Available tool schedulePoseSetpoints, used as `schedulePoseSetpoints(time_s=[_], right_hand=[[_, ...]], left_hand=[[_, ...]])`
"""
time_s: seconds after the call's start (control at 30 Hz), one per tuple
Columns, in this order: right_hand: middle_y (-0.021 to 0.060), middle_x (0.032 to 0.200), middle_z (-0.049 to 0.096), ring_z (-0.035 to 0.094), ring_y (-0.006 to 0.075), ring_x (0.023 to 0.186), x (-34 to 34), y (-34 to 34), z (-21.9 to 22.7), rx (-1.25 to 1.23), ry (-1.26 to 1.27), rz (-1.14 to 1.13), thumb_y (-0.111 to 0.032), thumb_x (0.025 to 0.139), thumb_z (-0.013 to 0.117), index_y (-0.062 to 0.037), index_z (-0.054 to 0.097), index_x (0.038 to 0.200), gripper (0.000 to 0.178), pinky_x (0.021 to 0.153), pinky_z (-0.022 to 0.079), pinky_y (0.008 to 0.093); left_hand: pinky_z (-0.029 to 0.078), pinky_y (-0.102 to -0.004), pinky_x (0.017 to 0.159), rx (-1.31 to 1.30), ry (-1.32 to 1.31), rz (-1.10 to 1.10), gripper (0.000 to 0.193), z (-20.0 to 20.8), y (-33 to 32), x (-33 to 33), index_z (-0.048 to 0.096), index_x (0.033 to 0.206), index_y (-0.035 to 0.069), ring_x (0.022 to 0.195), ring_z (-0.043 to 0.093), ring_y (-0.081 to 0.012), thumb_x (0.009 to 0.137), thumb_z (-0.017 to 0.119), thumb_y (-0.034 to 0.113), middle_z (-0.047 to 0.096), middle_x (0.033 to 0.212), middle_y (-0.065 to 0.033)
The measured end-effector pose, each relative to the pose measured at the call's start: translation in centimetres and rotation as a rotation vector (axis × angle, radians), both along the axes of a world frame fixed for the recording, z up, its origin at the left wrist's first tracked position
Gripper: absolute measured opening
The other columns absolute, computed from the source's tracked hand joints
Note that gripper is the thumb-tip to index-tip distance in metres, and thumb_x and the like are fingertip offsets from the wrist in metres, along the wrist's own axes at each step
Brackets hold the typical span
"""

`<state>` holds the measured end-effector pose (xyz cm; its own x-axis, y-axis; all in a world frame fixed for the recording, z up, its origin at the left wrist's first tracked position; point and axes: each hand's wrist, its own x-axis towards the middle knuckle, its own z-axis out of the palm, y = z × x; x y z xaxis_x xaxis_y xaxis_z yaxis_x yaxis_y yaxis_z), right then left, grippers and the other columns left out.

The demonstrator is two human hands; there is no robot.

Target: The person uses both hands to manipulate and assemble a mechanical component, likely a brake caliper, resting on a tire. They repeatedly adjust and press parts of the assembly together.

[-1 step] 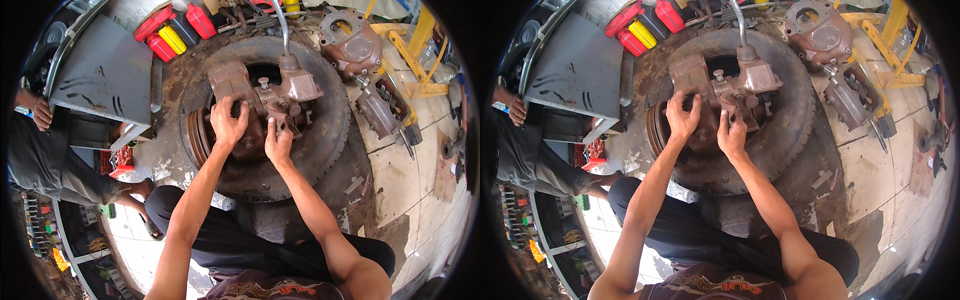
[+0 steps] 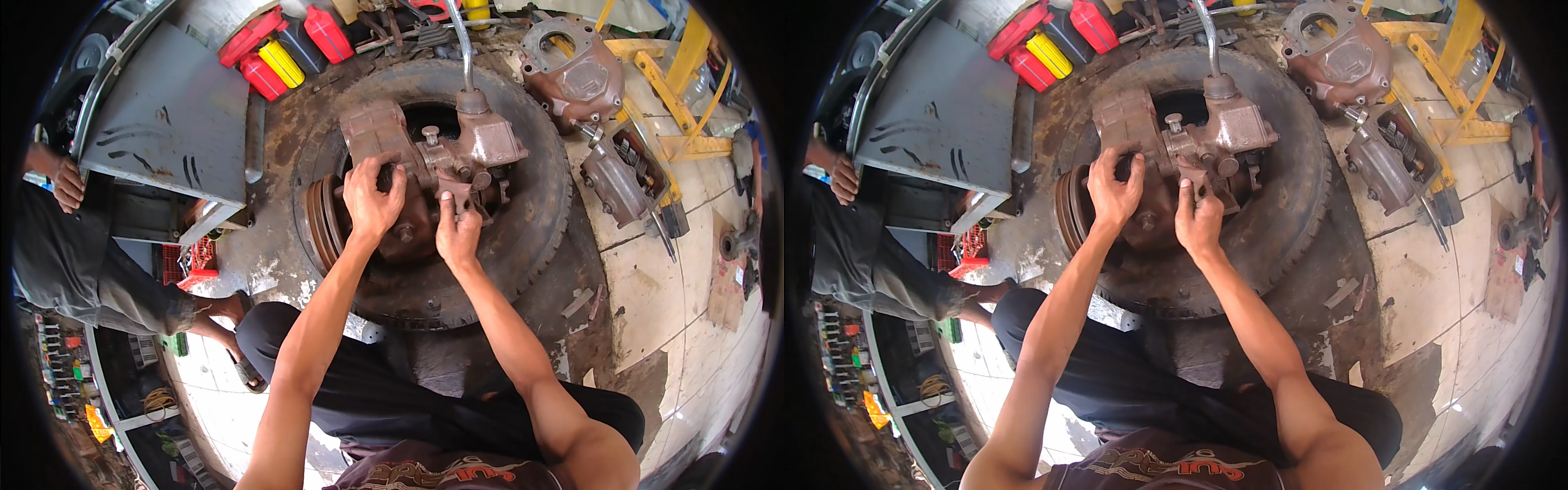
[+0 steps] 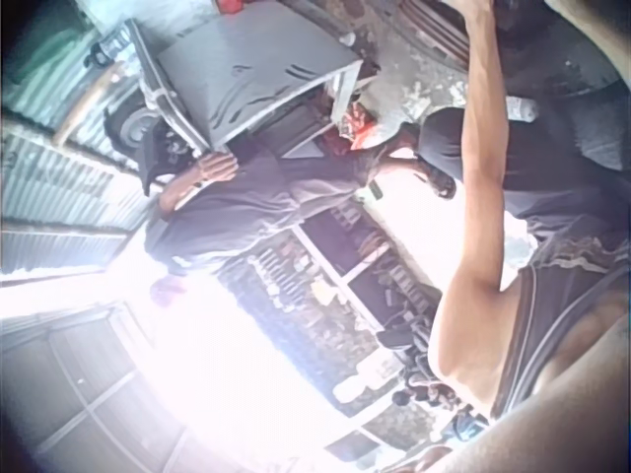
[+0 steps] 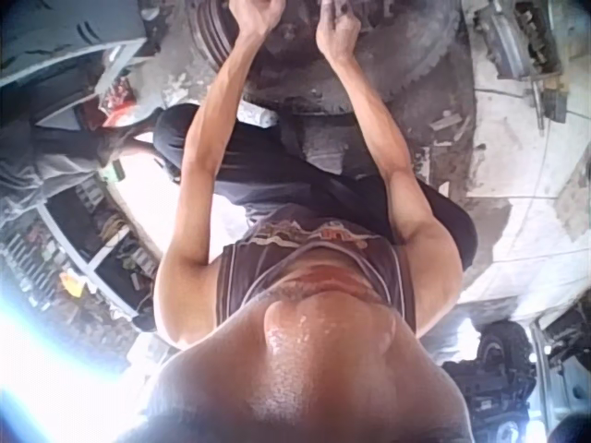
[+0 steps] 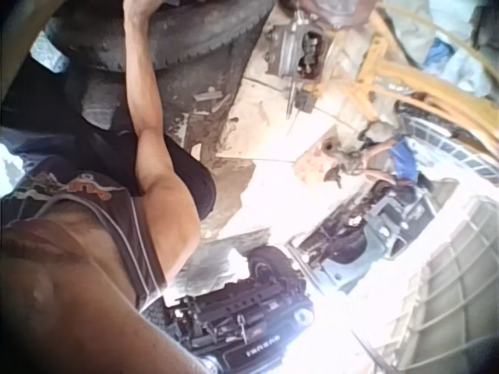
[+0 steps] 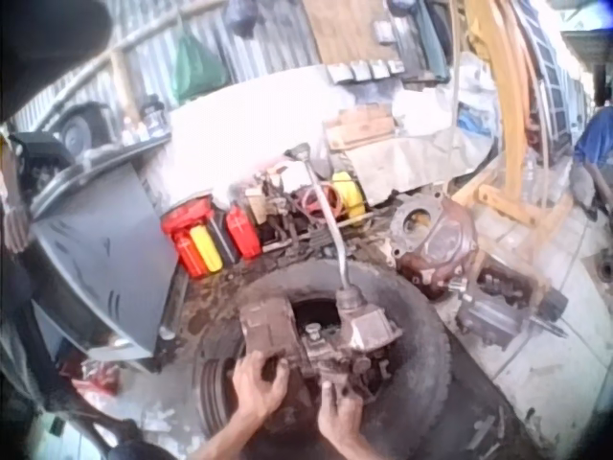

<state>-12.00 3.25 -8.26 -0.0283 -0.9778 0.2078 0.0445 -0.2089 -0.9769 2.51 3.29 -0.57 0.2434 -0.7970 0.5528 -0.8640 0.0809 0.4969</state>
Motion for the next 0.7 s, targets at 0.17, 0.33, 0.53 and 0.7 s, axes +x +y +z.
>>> schedulePoseSetpoints(time_s=[0.17, 0.33, 0.53, 0.7], right_hand=[[0.0153, 0.102, 0.075, 0.069, 0.0202, 0.093, -2.5, -1.1, 1.6, 0.023, -0.076, -0.109, -0.021, 0.102, 0.064, 0.0064, 0.068, 0.113, 0.03, 0.084, 0.053, 0.0344], [0.015, 0.1, 0.075, 0.07, 0.0222, 0.09, -4.2, -2.7, 4.1, -0.004, -0.04, -0.135, -0.022, 0.103, 0.064, 0.0036, 0.069, 0.114, 0.028, 0.081, 0.053, 0.0356], [0.0189, 0.105, 0.072, 0.071, 0.0359, 0.095, -2.2, -1.5, 4.5, -0.259, 0.204, -0.206, -0.021, 0.105, 0.058, -0.0007, 0.067, 0.115, 0.024, 0.083, 0.054, 0.0428], [0.0211, 0.107, 0.071, 0.07, 0.0372, 0.095, -0.9, -1.7, 2.7, -0.26, 0.246, -0.063, -0.019, 0.103, 0.061, 0.0019, 0.066, 0.116, 0.025, 0.085, 0.054, 0.0434]], left_hand=[[0.049, -0.0414, 0.089, -0.037, 0.03, 0.015, 0.02, -0.7, 0.0, 0.6, 0.071, 0.108, 0.01, 0.097, 0.067, -0.0321, 0.09, 0.07, 0.018, 0.072, 0.1, -0.0111], [0.048, -0.0427, 0.086, -0.077, 0.017, 0.008, 0.019, -0.8, -0.4, 0.4, 0.07, 0.105, 0.01, 0.096, 0.066, -0.0327, 0.088, 0.07, 0.019, 0.071, 0.096, -0.0113], [0.047, -0.0424, 0.087, -0.084, 0.017, 0.017, 0.02, -0.7, -0.2, 0.0, 0.071, 0.105, 0.01, 0.096, 0.066, -0.0322, 0.088, 0.07, 0.02, 0.071, 0.095, -0.0106], [0.047, -0.0423, 0.087, -0.09, 0.022, 0.022, 0.02, -0.6, -0.3, -0.1, 0.071, 0.105, 0.01, 0.095, 0.067, -0.0317, 0.088, 0.07, 0.02, 0.072, 0.095, -0.01]])
